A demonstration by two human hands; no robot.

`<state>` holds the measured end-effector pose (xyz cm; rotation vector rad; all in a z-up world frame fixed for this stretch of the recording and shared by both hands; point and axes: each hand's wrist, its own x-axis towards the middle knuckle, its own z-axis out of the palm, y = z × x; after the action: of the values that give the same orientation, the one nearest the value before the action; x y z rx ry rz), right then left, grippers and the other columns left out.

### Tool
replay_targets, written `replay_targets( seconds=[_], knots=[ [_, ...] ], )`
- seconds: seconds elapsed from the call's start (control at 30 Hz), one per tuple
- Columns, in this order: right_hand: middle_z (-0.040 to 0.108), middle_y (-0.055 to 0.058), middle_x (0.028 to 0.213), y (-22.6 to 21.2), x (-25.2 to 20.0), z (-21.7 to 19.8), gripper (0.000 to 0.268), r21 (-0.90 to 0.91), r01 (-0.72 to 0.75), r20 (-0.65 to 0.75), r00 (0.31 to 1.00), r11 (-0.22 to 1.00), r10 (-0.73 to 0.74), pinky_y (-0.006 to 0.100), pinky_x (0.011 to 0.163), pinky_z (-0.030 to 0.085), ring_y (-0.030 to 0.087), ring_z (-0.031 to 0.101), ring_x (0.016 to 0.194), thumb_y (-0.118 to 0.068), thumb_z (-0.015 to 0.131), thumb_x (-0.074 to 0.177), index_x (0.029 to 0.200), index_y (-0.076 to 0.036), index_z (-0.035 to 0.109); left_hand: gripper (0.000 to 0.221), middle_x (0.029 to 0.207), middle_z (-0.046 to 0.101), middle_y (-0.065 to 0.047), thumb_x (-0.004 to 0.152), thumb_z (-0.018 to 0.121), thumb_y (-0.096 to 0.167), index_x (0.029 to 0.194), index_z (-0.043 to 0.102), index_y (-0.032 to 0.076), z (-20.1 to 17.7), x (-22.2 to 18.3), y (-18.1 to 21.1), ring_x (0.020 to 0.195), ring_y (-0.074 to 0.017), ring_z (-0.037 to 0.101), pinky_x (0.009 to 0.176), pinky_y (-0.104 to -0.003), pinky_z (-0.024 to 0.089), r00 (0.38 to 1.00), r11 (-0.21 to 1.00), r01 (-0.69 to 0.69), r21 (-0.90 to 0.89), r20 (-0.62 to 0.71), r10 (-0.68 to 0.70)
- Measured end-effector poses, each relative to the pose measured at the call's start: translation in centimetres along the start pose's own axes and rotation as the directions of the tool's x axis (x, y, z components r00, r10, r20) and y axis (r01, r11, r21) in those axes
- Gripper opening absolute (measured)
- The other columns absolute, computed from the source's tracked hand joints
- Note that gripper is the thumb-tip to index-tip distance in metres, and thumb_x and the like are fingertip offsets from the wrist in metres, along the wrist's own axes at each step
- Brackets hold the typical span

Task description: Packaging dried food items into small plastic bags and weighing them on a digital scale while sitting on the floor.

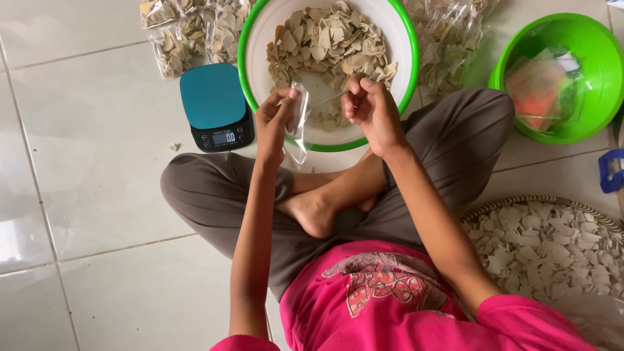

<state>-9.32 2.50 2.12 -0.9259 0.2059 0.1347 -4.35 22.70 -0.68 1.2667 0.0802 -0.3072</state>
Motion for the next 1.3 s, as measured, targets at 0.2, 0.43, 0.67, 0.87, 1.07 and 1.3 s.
replay_targets(
  seconds=[0.2, 0.43, 0.67, 0.87, 1.07, 1.3],
  knots=[
    [0.055, 0.005, 0.072, 0.3, -0.2, -0.2, 0.025, -0.189, 0.021, 0.033, 0.999, 0.982, -0.015, 0.023, 0.059, 0.045, 0.014, 0.057, 0.068, -0.042, 0.050, 0.098, 0.093, -0.018, 0.049, 0.037, 0.083, 0.069, -0.002, 0.092, 0.082, 0.025, 0.122, 0.064, 0.011, 2.3, -0.5, -0.5, 0.079, -0.0099, 0.064, 0.069, -0.023, 0.052, 0.997, 0.999, -0.044, 0.007, -0.062, 0.044],
    [0.062, 0.004, 0.072, -0.1, -0.6, 0.6, 0.019, -0.079, 0.049, -0.009, 0.999, 0.996, -0.050, 0.022, 0.054, 0.041, 0.010, 0.055, 0.063, -0.029, 0.053, 0.095, 0.086, -0.013, 0.056, 0.054, 0.071, 0.071, -0.002, 0.090, 0.083, 0.017, 0.134, 0.053, 0.013, 2.2, 0.9, -1.0, 0.066, -0.0154, 0.073, 0.073, -0.033, 0.066, 0.961, 0.949, -0.254, -0.185, -0.159, 0.226],
    [0.072, 0.010, 0.081, -0.2, -0.1, 1.2, 0.023, -0.109, 0.162, -0.128, 0.976, 0.981, -0.175, 0.023, 0.058, 0.050, 0.014, 0.062, 0.064, -0.029, 0.059, 0.099, 0.097, -0.008, 0.066, 0.070, 0.095, 0.081, -0.013, 0.097, 0.042, 0.065, 0.139, 0.059, 0.012, 0.9, 0.2, 1.3, 0.104, -0.0316, 0.077, 0.100, -0.047, 0.054, 0.973, 0.951, 0.040, -0.306, 0.230, 0.034],
    [0.076, 0.014, 0.095, 1.2, 0.5, 0.7, 0.019, -0.006, 0.264, -0.195, 0.946, 0.965, -0.260, 0.025, 0.069, 0.057, 0.017, 0.071, 0.079, -0.024, 0.050, 0.103, 0.101, -0.010, 0.063, 0.057, 0.160, 0.048, -0.004, 0.102, 0.050, 0.065, 0.145, 0.058, 0.030, 1.2, 0.2, -0.2, 0.153, -0.0266, 0.039, 0.120, -0.066, 0.027, 0.844, 0.934, -0.131, -0.332, 0.457, 0.281],
    [0.073, 0.018, 0.087, 2.0, 0.4, 0.8, 0.020, -0.078, 0.207, -0.162, 0.963, 0.975, -0.217, 0.025, 0.066, 0.057, 0.020, 0.070, 0.075, -0.020, 0.044, 0.097, 0.092, -0.008, 0.058, 0.055, 0.120, 0.056, 0.002, 0.104, 0.042, 0.066, 0.123, 0.059, 0.018, 2.8, 2.2, -1.3, 0.111, -0.0112, 0.050, 0.094, -0.029, 0.040, 0.944, 0.903, -0.205, -0.377, 0.169, 0.284],
    [0.072, 0.017, 0.085, 2.3, 1.2, 0.3, 0.016, -0.116, 0.196, -0.175, 0.961, 0.974, -0.214, 0.028, 0.071, 0.057, 0.022, 0.068, 0.076, -0.020, 0.046, 0.093, 0.089, -0.009, 0.057, 0.021, 0.124, 0.063, -0.005, 0.104, 0.059, 0.041, 0.099, 0.053, 0.021, 2.2, 3.3, -2.6, 0.117, -0.0200, 0.057, 0.091, -0.041, 0.049, 0.940, 0.870, -0.174, -0.460, 0.187, 0.287]
  ],
)
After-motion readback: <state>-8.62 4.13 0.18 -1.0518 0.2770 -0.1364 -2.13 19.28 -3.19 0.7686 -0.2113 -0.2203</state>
